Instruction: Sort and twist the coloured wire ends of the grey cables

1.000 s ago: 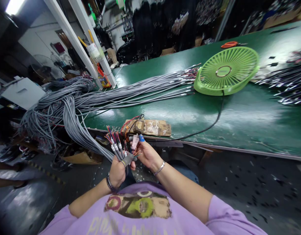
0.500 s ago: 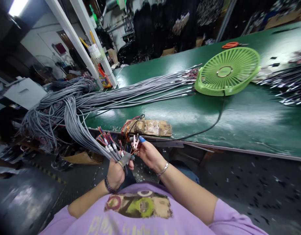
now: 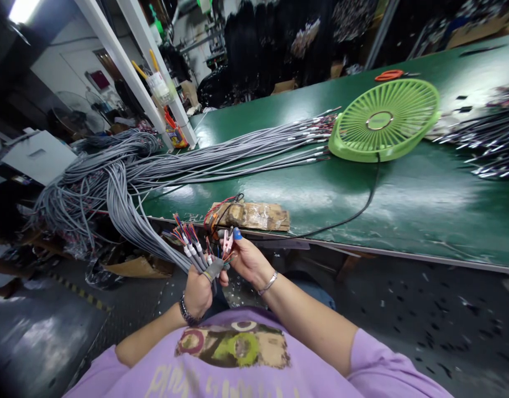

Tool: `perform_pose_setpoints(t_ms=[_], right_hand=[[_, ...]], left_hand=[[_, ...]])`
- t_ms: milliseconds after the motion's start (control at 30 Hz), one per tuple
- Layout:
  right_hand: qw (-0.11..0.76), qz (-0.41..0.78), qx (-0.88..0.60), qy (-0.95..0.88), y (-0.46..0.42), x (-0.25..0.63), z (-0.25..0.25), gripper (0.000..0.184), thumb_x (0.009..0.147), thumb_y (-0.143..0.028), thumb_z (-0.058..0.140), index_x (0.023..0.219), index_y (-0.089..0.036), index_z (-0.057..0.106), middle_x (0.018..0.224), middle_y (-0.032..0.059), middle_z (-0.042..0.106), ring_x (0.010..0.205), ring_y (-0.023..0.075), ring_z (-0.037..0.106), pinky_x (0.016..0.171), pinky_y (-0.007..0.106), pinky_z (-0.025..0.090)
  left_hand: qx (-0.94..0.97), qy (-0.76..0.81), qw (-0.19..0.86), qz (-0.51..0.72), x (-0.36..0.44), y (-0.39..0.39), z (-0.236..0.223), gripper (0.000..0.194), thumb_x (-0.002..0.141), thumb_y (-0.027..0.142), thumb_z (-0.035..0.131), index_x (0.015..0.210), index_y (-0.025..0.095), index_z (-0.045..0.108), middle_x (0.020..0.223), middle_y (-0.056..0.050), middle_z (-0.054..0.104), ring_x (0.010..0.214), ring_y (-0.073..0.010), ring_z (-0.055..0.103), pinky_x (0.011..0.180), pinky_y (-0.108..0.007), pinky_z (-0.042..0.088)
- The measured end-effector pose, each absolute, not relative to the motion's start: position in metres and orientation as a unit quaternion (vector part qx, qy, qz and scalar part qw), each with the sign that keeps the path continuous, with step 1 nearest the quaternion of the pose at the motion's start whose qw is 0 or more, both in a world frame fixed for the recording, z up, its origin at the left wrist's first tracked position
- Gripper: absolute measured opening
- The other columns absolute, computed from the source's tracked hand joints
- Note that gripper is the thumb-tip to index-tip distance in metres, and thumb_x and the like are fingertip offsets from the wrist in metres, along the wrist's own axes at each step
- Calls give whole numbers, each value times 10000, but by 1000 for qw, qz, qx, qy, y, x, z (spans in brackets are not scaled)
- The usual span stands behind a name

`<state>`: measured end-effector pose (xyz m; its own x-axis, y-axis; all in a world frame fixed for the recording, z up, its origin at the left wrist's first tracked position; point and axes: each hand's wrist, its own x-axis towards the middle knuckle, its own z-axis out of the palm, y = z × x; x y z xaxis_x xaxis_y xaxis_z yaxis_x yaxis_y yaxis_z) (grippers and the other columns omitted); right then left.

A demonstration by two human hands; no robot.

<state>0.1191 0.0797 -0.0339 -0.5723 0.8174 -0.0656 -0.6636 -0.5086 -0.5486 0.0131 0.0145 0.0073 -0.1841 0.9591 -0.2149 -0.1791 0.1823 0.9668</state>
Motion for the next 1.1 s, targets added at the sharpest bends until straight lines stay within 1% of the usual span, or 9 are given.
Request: perform_pose_setpoints(t_ms=[100, 233, 400, 533, 667, 767, 867, 1000, 1100], right_hand=[[447, 851, -174, -214, 82, 117, -34, 336, 806, -519, 651, 805, -183, 662, 587, 7, 642, 507, 154, 576, 468, 267, 453], [470, 845, -196, -166, 81, 114, -30, 269, 806, -447, 685, 748, -185, 663, 654, 3, 661, 535, 117, 569, 517, 232, 477], [462, 852, -197, -146, 77, 115, -33, 343, 808, -533, 644, 797, -191, 677, 700, 4, 662, 570, 110, 563, 581, 233, 485], [399, 865, -195, -235, 71, 130, -38, 441, 745, -608, 664, 827, -174, 675, 734, 29, 669, 618, 131, 586, 590, 255, 469], [360, 825, -231, -368, 62, 143, -26, 364, 676, -489, 780, 758, -154, 661, 678, 12, 660, 581, 112, 552, 560, 237, 429], [346, 801, -224, -434, 57, 144, -10, 305, 693, -443, 775, 719, -175, 630, 597, -14, 641, 530, 116, 535, 537, 251, 417], [326, 780, -230, -482, 54, 142, -4, 306, 702, -447, 757, 686, -186, 597, 550, -22, 624, 497, 127, 535, 524, 265, 421], [331, 739, -278, -517, 52, 142, -11, 336, 675, -465, 767, 674, -178, 592, 577, -14, 629, 500, 123, 522, 520, 261, 414], [361, 715, -296, -520, 53, 148, -17, 337, 720, -495, 722, 698, -173, 624, 614, -12, 620, 555, 119, 510, 561, 259, 414]], left_hand=[[347, 557, 535, 532, 12, 13, 5, 431, 572, 544, 774, 542, 163, 574, 430, 6, 575, 388, -111, 511, 413, -237, 462], [355, 553, 537, 529, 11, 12, 3, 432, 589, 538, 768, 523, 158, 574, 431, -3, 577, 393, -111, 513, 416, -236, 464], [352, 553, 536, 532, 10, 10, 8, 421, 581, 540, 772, 575, 162, 586, 420, 5, 571, 374, -112, 501, 405, -238, 455], [369, 550, 535, 525, 6, 5, 5, 419, 608, 548, 757, 582, 168, 581, 417, 5, 574, 363, -114, 498, 406, -238, 449], [397, 553, 529, 506, -1, -1, -5, 416, 670, 546, 721, 555, 167, 594, 447, -14, 602, 394, -120, 524, 439, -240, 467], [432, 554, 530, 475, -5, -2, -8, 399, 708, 516, 707, 549, 163, 610, 474, -30, 623, 425, -127, 550, 475, -245, 482], [463, 549, 557, 417, -7, 0, -5, 367, 675, 480, 744, 547, 160, 615, 467, -29, 622, 418, -133, 551, 476, -254, 485], [468, 543, 603, 351, -9, 4, 4, 335, 622, 448, 781, 561, 158, 624, 449, -23, 613, 403, -137, 546, 450, -254, 474], [453, 544, 601, 373, -9, 5, 5, 380, 626, 489, 766, 533, 154, 611, 441, -35, 606, 386, -137, 535, 435, -259, 469]])
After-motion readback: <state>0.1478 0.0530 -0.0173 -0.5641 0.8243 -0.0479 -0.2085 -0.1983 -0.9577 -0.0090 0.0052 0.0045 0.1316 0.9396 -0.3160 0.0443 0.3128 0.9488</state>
